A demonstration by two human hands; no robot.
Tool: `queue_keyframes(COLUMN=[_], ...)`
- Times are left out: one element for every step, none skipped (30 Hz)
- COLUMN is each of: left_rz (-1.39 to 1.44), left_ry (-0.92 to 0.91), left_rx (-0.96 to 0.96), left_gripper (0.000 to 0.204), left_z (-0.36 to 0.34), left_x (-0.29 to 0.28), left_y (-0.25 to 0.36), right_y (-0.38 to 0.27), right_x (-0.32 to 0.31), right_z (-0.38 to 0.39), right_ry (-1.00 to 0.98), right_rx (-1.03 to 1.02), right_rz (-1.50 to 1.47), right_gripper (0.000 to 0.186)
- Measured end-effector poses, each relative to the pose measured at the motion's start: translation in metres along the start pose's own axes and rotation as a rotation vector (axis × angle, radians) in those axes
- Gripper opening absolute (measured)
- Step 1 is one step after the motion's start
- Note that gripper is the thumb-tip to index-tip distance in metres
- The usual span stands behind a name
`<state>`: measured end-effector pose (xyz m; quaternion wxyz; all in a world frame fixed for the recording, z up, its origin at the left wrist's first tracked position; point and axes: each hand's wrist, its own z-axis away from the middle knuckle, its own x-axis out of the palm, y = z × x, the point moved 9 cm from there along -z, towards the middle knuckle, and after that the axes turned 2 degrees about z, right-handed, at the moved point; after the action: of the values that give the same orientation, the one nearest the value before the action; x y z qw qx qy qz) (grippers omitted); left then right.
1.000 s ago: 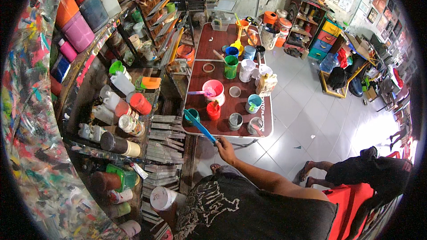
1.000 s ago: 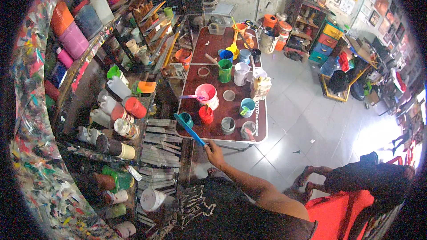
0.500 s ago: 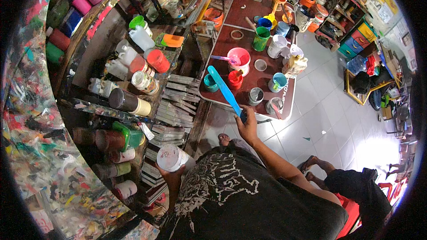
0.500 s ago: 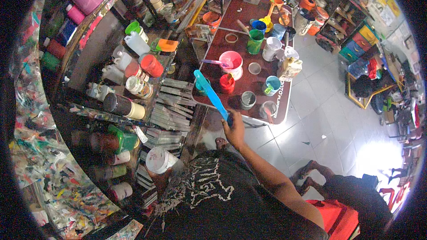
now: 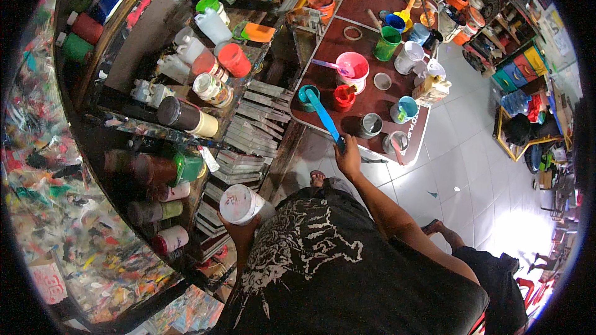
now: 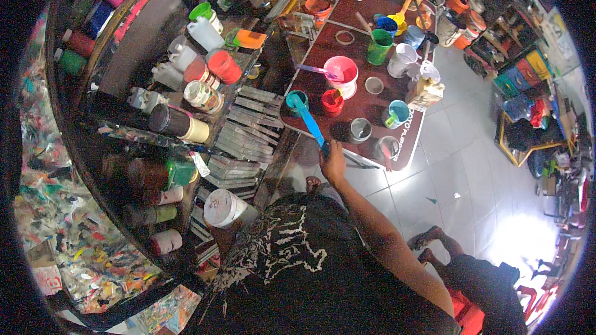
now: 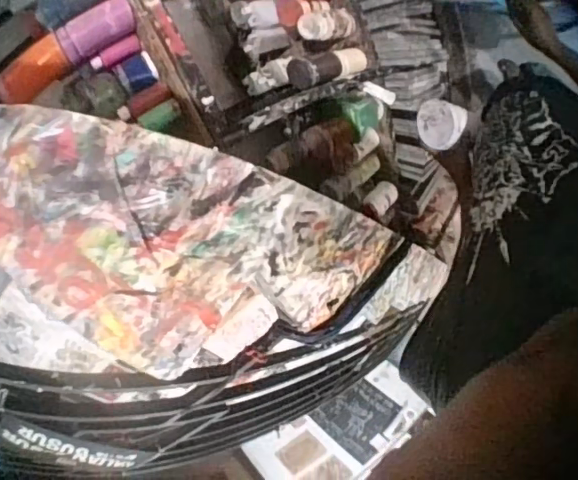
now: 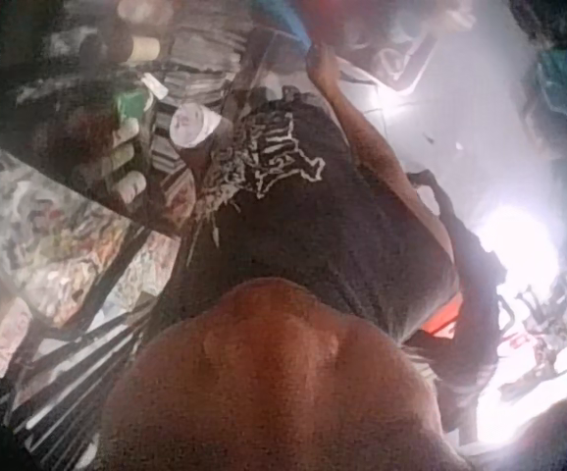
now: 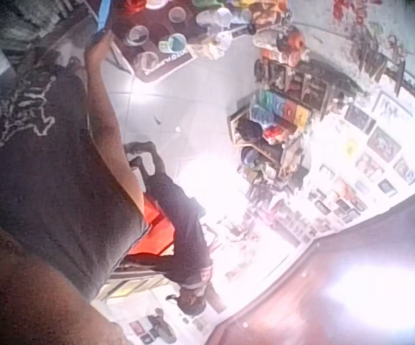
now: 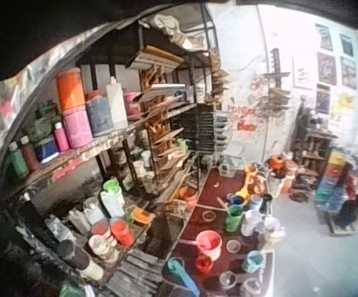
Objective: The person holds a bucket and uses a blue plastic stirrer to mix dark ink, then walks across a workshop to a screen printing station where they continue stirring the ink.
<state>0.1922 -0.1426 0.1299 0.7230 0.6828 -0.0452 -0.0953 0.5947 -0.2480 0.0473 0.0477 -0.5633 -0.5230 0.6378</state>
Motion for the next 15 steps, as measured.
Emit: queue_keyframes(left_rz=[-0.002,-0.007,-0.008,-0.012,-0.019,-0.024,-0.026,-0.032,-0.036,-0.036,-0.035,-0.034,-0.032,-0.026,-0.024], left_ry=[0.006,0.013,0.018,0.022,0.028,0.029,0.032,0.035,0.035,0.035,0.033,0.032,0.027,0.024,0.017], left_rx=[-0.007,-0.014,-0.021,-0.027,-0.033,-0.038,-0.043,-0.047,-0.051,-0.054,-0.057,-0.061,-0.064,-0.067,-0.069], left_gripper=[0.105,0.105,0.105,0.105,0.105,0.105,0.105,0.105,0.105,0.105,0.105,0.105,0.105,0.104,0.104], left_z=[0.001,0.002,0.003,0.004,0.005,0.005,0.006,0.007,0.006,0.007,0.006,0.006,0.006,0.005,0.004], left_x=[-0.002,-0.004,-0.006,-0.008,-0.01,-0.011,-0.012,-0.013,-0.014,-0.014,-0.014,-0.014,-0.013,-0.011,-0.009], left_y=[-0.001,-0.002,-0.002,-0.003,-0.003,-0.003,-0.004,-0.004,-0.004,-0.004,-0.003,-0.003,-0.003,-0.002,-0.001], right_y=[0.005,0.012,0.016,0.021,0.026,0.029,0.032,0.034,0.034,0.033,0.037,0.034,0.036,0.037,0.039], right_x=[0.006,0.012,0.02,0.027,0.035,0.038,0.04,0.041,0.039,0.036,0.034,0.029,0.025,0.018,0.015], right_z=[-0.002,-0.003,-0.004,-0.007,-0.008,-0.009,-0.009,-0.008,-0.007,-0.006,-0.003,0.0,0.004,0.008,0.012], right_ry=[0.0,-0.011,-0.042,-0.085,-0.127,-0.132,-0.137,-0.142,-0.123,-0.103,-0.107,-0.098,-0.111,-0.104,-0.125], right_rx=[0.016,0.056,0.065,0.096,0.128,0.146,0.164,0.183,0.163,0.143,0.171,0.126,0.13,0.129,0.141], right_rz=[0.005,0.008,0.006,0.0,-0.004,0.011,0.028,0.045,0.045,0.047,0.056,0.037,0.023,0.011,0.003], right_gripper=[0.034,0.035,0.036,0.037,0.038,0.038,0.038,0.038,0.038,0.038,0.038,0.037,0.036,0.035,0.034])
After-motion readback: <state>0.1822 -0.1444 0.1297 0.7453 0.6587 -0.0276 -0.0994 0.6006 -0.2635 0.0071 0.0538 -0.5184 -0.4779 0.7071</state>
